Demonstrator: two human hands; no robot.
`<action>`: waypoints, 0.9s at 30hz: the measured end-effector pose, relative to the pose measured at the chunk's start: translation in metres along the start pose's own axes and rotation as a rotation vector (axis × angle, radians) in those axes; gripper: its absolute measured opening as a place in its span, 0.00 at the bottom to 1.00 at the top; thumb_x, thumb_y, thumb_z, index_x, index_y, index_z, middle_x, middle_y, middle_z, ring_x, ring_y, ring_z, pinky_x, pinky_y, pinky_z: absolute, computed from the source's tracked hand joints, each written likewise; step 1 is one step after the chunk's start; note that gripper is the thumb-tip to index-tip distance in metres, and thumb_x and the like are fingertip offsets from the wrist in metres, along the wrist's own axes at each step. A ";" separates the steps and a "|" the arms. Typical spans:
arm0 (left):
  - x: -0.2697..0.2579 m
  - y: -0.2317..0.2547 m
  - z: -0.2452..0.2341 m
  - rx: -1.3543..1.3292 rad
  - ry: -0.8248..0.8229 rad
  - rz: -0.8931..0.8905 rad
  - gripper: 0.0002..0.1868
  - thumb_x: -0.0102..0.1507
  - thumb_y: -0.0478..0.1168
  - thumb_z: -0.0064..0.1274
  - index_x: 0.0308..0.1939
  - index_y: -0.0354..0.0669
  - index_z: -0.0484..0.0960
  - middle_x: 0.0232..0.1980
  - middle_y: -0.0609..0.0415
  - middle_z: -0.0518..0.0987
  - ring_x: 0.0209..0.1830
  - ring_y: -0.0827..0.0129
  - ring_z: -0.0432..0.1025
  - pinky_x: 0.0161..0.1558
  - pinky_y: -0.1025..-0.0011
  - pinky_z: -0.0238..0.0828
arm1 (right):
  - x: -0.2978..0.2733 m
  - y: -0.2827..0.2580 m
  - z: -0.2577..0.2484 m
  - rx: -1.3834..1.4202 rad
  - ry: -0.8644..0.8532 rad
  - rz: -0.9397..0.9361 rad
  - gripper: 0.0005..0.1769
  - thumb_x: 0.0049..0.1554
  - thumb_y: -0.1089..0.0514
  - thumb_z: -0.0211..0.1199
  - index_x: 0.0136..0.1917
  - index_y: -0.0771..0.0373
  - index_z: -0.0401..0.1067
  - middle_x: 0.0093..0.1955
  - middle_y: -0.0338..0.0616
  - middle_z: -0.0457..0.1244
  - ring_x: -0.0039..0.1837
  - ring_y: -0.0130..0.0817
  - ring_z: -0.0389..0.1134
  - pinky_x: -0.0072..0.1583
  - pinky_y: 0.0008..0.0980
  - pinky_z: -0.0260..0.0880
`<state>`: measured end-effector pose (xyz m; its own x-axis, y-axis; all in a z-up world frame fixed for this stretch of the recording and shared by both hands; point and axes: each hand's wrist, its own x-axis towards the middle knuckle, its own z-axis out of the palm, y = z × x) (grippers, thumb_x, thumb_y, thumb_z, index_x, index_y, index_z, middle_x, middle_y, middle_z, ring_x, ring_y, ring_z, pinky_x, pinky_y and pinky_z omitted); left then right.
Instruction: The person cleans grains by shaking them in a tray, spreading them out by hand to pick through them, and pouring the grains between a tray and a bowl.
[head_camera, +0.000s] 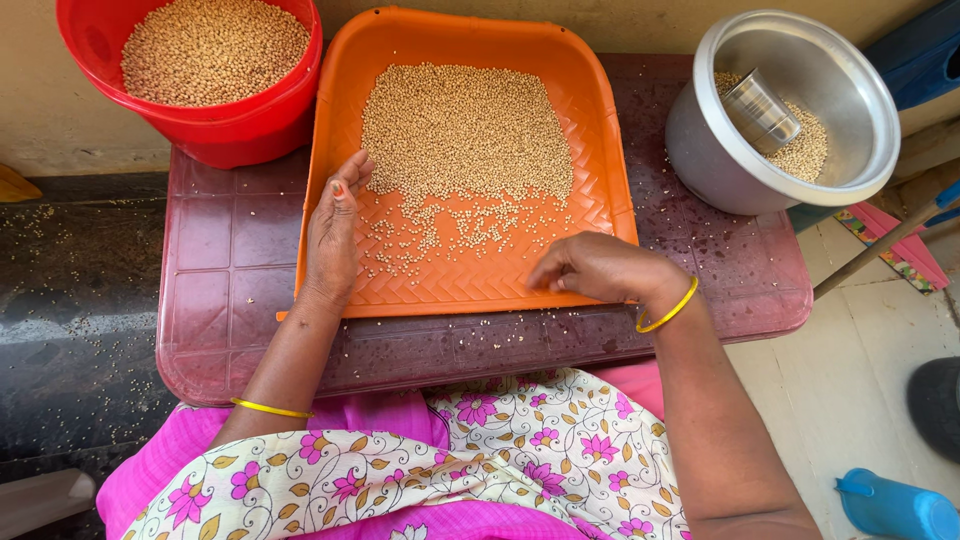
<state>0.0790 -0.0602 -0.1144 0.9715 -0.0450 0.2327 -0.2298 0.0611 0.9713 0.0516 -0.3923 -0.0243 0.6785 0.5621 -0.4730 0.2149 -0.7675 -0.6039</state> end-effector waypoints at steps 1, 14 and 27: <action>-0.001 0.000 0.000 -0.010 0.000 -0.010 0.41 0.73 0.67 0.26 0.77 0.37 0.61 0.76 0.39 0.66 0.80 0.55 0.57 0.80 0.57 0.47 | -0.001 0.001 0.001 -0.020 -0.039 -0.051 0.10 0.53 0.63 0.64 0.48 0.58 0.83 0.48 0.37 0.73 0.52 0.27 0.74 0.55 0.29 0.73; -0.001 0.005 0.001 0.017 -0.006 -0.019 0.42 0.73 0.67 0.25 0.77 0.38 0.62 0.75 0.40 0.68 0.79 0.56 0.58 0.79 0.58 0.47 | -0.006 0.017 0.002 0.025 -0.154 -0.084 0.13 0.54 0.66 0.62 0.49 0.60 0.85 0.46 0.41 0.73 0.49 0.29 0.75 0.54 0.32 0.74; -0.002 0.003 0.000 0.026 -0.002 0.022 0.40 0.74 0.65 0.28 0.75 0.36 0.64 0.73 0.41 0.70 0.77 0.58 0.61 0.77 0.61 0.49 | 0.002 -0.007 0.005 0.134 0.056 0.015 0.19 0.57 0.55 0.66 0.62 0.59 0.75 0.56 0.43 0.73 0.58 0.32 0.73 0.61 0.33 0.72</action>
<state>0.0766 -0.0601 -0.1124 0.9661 -0.0464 0.2541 -0.2526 0.0359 0.9669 0.0476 -0.3841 -0.0244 0.7199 0.5296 -0.4486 0.1111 -0.7259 -0.6788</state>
